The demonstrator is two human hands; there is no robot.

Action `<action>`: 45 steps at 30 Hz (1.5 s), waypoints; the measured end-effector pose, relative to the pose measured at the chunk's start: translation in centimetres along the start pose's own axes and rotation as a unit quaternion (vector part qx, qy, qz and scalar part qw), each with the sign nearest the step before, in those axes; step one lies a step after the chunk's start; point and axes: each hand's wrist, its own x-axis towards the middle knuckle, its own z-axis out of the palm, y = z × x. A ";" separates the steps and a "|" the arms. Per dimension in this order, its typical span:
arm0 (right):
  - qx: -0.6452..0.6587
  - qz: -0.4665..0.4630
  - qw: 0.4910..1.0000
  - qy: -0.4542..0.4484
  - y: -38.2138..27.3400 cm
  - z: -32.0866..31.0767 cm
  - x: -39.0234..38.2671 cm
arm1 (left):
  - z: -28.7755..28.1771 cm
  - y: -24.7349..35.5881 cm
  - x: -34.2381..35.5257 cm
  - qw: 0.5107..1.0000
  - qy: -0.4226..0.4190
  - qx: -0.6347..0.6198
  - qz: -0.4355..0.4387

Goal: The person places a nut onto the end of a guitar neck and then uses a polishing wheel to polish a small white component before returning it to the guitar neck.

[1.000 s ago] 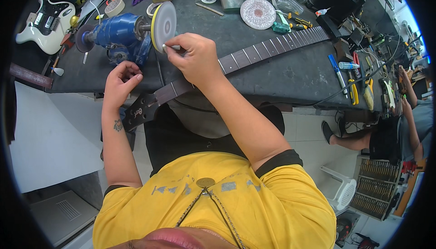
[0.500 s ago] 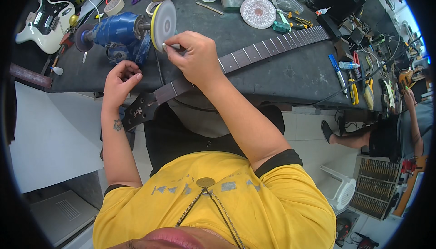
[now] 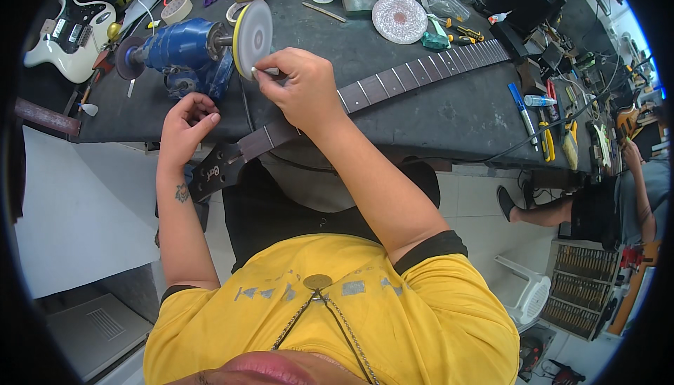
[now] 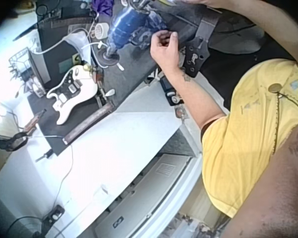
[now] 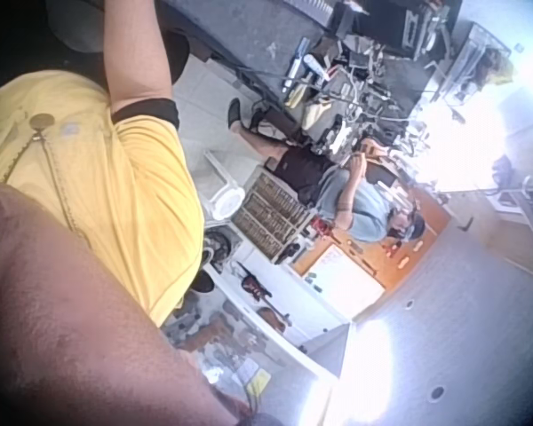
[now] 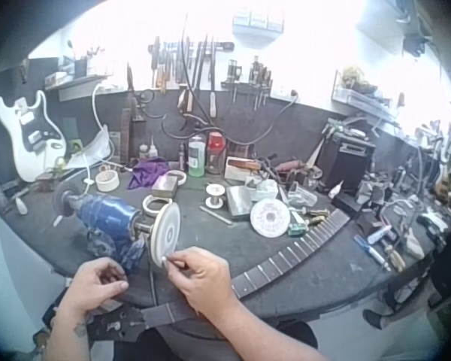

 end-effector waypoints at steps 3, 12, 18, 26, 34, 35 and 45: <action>0.001 0.002 1.000 -0.001 -0.1 0.0 0.0 | 0.0 0.1 0.0 1.000 0.000 0.000 -0.001; 0.002 0.003 1.000 -0.004 0.0 0.0 0.0 | 0.0 0.1 0.0 1.000 0.000 0.000 -0.004; 0.005 0.001 1.000 -0.005 0.0 0.0 0.0 | 0.0 0.1 0.0 1.000 0.000 0.001 0.000; -0.005 0.002 1.000 -0.003 0.0 0.0 0.1 | 0.1 0.2 0.0 1.000 0.002 0.004 -0.002; -0.018 0.027 0.999 -0.002 -0.1 0.1 0.1 | 0.0 0.1 0.0 1.000 0.001 0.003 0.002; -0.018 0.028 0.999 -0.002 0.0 0.1 0.1 | 0.1 0.2 0.0 1.000 0.001 0.003 0.002; -0.011 0.028 1.000 -0.005 -0.1 0.0 0.1 | 0.2 0.3 0.0 1.000 0.018 0.003 0.009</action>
